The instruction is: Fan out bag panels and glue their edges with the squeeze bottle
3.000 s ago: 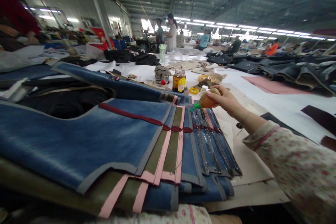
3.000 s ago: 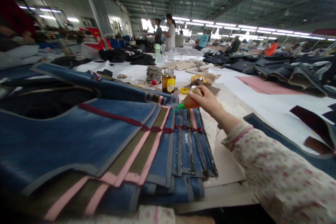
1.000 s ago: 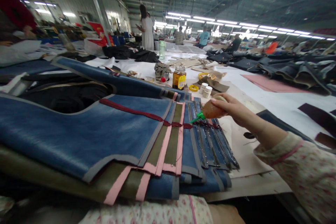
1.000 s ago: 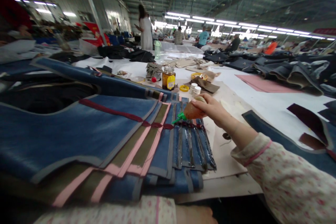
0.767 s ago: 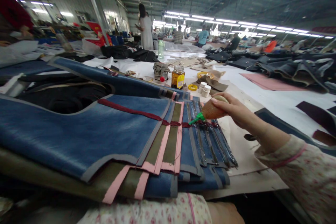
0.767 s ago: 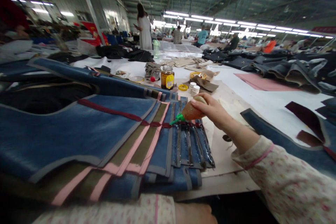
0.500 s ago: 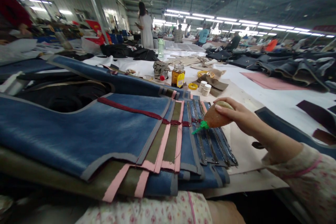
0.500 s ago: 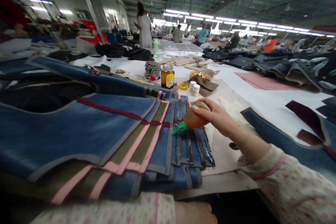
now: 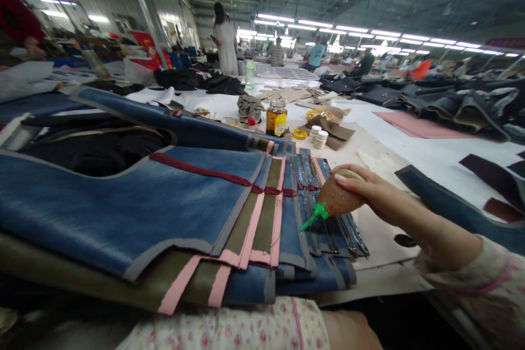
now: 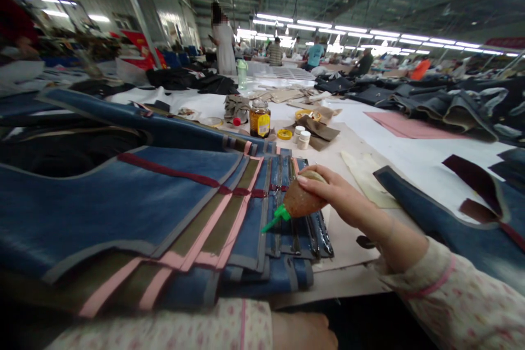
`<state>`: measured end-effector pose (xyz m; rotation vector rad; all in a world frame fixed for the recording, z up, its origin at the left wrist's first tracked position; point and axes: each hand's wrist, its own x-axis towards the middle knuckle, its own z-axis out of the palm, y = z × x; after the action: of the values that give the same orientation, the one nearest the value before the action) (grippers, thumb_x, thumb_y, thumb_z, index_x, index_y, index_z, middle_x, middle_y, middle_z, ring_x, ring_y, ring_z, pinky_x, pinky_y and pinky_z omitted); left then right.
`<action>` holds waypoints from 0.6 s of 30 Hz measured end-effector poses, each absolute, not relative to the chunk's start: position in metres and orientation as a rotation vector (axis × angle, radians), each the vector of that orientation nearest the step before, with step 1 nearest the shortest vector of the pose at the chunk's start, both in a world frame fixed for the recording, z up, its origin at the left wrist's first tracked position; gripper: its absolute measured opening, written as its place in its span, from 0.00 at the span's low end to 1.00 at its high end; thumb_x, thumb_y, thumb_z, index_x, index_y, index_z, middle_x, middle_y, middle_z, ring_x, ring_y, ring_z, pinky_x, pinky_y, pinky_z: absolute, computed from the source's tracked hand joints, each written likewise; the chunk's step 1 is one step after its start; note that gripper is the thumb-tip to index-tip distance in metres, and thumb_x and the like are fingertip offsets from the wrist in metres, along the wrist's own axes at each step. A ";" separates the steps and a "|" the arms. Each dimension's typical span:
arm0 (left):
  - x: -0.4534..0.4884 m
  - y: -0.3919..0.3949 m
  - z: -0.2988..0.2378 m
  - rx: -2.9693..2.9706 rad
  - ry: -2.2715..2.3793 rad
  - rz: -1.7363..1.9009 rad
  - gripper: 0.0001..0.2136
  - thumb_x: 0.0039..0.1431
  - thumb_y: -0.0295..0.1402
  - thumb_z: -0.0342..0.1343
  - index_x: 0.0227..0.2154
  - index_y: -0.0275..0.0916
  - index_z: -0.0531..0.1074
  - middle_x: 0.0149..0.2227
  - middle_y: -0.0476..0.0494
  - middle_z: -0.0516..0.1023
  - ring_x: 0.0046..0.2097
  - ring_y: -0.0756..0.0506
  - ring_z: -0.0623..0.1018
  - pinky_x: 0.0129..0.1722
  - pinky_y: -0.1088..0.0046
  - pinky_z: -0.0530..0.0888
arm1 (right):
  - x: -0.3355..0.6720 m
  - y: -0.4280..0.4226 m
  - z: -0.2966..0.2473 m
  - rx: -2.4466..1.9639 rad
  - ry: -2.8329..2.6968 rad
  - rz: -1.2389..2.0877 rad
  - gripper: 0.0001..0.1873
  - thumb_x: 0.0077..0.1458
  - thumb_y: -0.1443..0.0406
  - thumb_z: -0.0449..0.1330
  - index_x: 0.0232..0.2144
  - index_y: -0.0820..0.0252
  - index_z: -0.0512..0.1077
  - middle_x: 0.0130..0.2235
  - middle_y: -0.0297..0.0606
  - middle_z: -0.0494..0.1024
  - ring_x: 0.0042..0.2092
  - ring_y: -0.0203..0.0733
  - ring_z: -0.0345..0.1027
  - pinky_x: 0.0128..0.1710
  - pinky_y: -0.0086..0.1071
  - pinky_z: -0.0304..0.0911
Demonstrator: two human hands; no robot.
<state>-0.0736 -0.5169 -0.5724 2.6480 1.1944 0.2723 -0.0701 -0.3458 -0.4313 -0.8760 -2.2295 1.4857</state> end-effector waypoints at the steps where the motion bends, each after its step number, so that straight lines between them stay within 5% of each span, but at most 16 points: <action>1: -0.073 -0.517 -0.573 2.643 1.199 0.278 0.12 0.63 0.41 0.50 0.40 0.37 0.71 0.40 0.43 0.74 0.38 0.51 0.73 0.37 0.72 0.75 | -0.071 -0.345 -0.432 -0.880 -2.214 1.450 0.20 0.49 0.49 0.61 0.39 0.54 0.71 0.42 0.39 0.76 0.46 0.49 0.69 0.41 0.36 0.65; 8: -0.072 -0.518 -0.582 2.588 1.174 0.312 0.13 0.62 0.40 0.51 0.40 0.35 0.70 0.38 0.44 0.74 0.36 0.52 0.73 0.35 0.72 0.75 | -0.063 -0.355 -0.430 -0.884 -2.207 1.506 0.21 0.49 0.48 0.61 0.39 0.55 0.71 0.40 0.39 0.76 0.43 0.48 0.69 0.40 0.35 0.65; 18: -0.058 -0.496 -0.620 2.562 0.802 0.203 0.09 0.51 0.29 0.60 0.19 0.38 0.70 0.21 0.51 0.72 0.23 0.53 0.67 0.22 0.77 0.65 | -0.042 -0.367 -0.438 -0.862 -2.126 1.665 0.21 0.52 0.49 0.61 0.42 0.54 0.69 0.41 0.38 0.75 0.42 0.46 0.69 0.39 0.34 0.65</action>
<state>-0.0583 -0.4960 -0.6196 2.5617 0.8015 0.2029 -0.0416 -0.3674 -0.4380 -0.8622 -2.1259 1.6652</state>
